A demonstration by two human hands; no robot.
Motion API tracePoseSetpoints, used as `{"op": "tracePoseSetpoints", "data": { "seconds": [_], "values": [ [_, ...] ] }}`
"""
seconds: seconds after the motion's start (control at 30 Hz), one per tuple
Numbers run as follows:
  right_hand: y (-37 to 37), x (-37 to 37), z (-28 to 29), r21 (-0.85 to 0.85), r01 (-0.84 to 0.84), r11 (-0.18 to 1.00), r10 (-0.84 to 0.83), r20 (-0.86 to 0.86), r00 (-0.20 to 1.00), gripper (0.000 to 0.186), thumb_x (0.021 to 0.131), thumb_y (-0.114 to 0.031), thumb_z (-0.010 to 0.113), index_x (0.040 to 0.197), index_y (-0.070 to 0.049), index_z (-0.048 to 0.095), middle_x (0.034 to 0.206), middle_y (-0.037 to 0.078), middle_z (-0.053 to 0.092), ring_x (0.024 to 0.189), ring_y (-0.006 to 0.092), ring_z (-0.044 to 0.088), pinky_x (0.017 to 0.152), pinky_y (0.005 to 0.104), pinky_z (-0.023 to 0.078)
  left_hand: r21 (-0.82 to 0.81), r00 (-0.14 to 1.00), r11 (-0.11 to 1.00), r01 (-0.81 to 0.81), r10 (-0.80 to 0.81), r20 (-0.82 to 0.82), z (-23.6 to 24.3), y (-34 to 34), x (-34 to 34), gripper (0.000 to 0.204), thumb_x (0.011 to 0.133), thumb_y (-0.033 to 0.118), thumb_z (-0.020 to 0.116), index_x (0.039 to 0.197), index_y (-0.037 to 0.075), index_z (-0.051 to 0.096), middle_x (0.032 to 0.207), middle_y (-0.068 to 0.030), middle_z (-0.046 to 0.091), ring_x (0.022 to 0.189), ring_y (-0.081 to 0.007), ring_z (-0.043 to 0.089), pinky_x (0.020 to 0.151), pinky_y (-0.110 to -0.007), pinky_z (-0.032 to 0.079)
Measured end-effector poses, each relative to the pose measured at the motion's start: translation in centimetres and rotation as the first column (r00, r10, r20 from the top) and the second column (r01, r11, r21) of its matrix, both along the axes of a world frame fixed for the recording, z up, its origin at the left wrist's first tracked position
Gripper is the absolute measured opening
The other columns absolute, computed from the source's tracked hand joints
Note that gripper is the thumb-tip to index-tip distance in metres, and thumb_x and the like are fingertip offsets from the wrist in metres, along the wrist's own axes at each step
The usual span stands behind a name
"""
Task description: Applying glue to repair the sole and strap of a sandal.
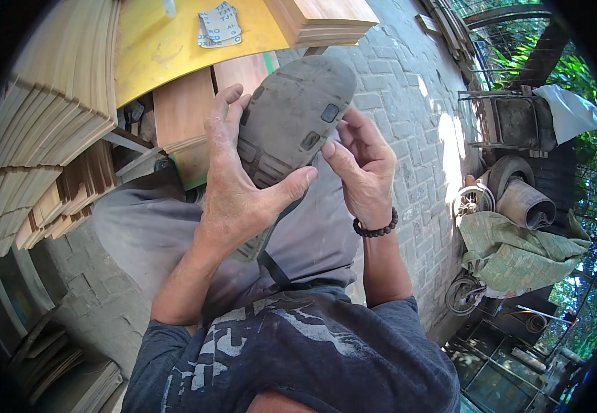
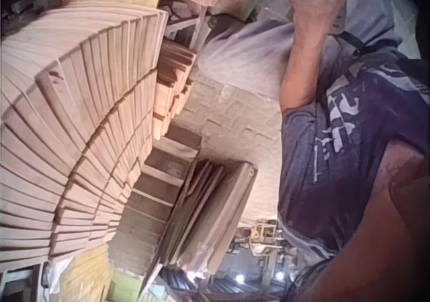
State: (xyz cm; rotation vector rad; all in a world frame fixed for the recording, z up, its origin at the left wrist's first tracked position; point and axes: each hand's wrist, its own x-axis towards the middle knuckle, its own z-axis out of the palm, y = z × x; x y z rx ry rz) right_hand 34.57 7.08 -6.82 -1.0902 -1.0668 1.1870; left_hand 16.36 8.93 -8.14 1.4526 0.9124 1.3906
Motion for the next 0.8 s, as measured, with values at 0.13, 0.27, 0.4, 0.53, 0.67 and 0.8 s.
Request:
{"op": "tracePoseSetpoints", "data": {
  "seconds": [0.13,0.27,0.4,0.53,0.67,0.8],
  "values": [
    [0.1,0.2,0.2,-0.002,-0.063,0.998,0.063,-0.097,0.993,0.058,0.088,0.004,0.066,0.140,0.011,0.041,0.137,0.016,0.053,0.130,0.0241,0.049,0.107,0.0350,0.041,0.066,0.986,0.996,-0.057,0.067,-0.151,0.2,-0.3,-0.2,0.103,0.066,0.017,0.084,0.146,-0.005,0.022,0.136,-0.0268,0.044,0.125,-0.0396,0.050,0.103,-0.047,0.039],
    [0.1,0.5,0.0,0.045,-0.082,0.996,0.082,-0.005,0.997,0.058,0.088,0.004,0.067,0.139,0.012,0.041,0.137,0.016,0.052,0.131,0.0245,0.048,0.108,0.0352,0.040,0.028,0.984,0.999,-0.030,0.035,-0.177,-0.2,-0.3,-0.2,0.105,0.065,0.019,0.084,0.147,-0.005,0.023,0.139,-0.0265,0.041,0.128,-0.0393,0.046,0.104,-0.047,0.035],
    [0.1,0.5,-0.2,0.126,-0.110,0.986,0.100,0.081,0.992,0.059,0.087,0.006,0.067,0.139,0.012,0.040,0.138,0.017,0.050,0.131,0.0255,0.048,0.108,0.0373,0.040,0.050,0.972,0.999,-0.022,0.033,-0.231,-0.2,-0.5,-0.1,0.099,0.064,0.020,0.084,0.145,-0.001,0.033,0.144,-0.0296,0.033,0.129,-0.0414,0.043,0.100,-0.050,0.034],
    [0.2,0.5,-0.7,0.162,-0.095,0.982,0.072,0.139,0.988,0.059,0.086,0.008,0.067,0.138,0.012,0.040,0.138,0.017,0.050,0.131,0.0261,0.048,0.108,0.0385,0.040,0.115,0.929,0.993,-0.036,0.076,-0.363,0.1,-0.8,0.0,0.093,0.063,0.022,0.083,0.145,0.004,0.042,0.146,-0.0325,0.029,0.130,-0.0435,0.040,0.096,-0.049,0.033],
    [0.2,0.3,-0.9,0.188,-0.092,0.978,0.062,0.157,0.986,0.058,0.086,0.009,0.066,0.138,0.011,0.041,0.138,0.018,0.050,0.131,0.0255,0.048,0.108,0.0390,0.041,0.151,0.920,0.988,-0.041,0.096,-0.379,-0.1,-1.0,0.2,0.094,0.063,0.022,0.083,0.147,0.007,0.043,0.146,-0.0343,0.028,0.131,-0.0434,0.039,0.095,-0.047,0.032],
    [0.1,0.1,-0.9,0.156,-0.059,0.986,0.035,0.152,0.988,0.057,0.086,0.009,0.066,0.137,0.011,0.041,0.136,0.018,0.051,0.130,0.0251,0.048,0.107,0.0401,0.042,0.179,0.898,0.983,-0.029,0.104,-0.427,-0.4,-1.0,0.3,0.090,0.065,0.022,0.082,0.146,0.014,0.045,0.146,-0.0359,0.027,0.132,-0.0446,0.038,0.098,-0.048,0.031]
  ]
}}
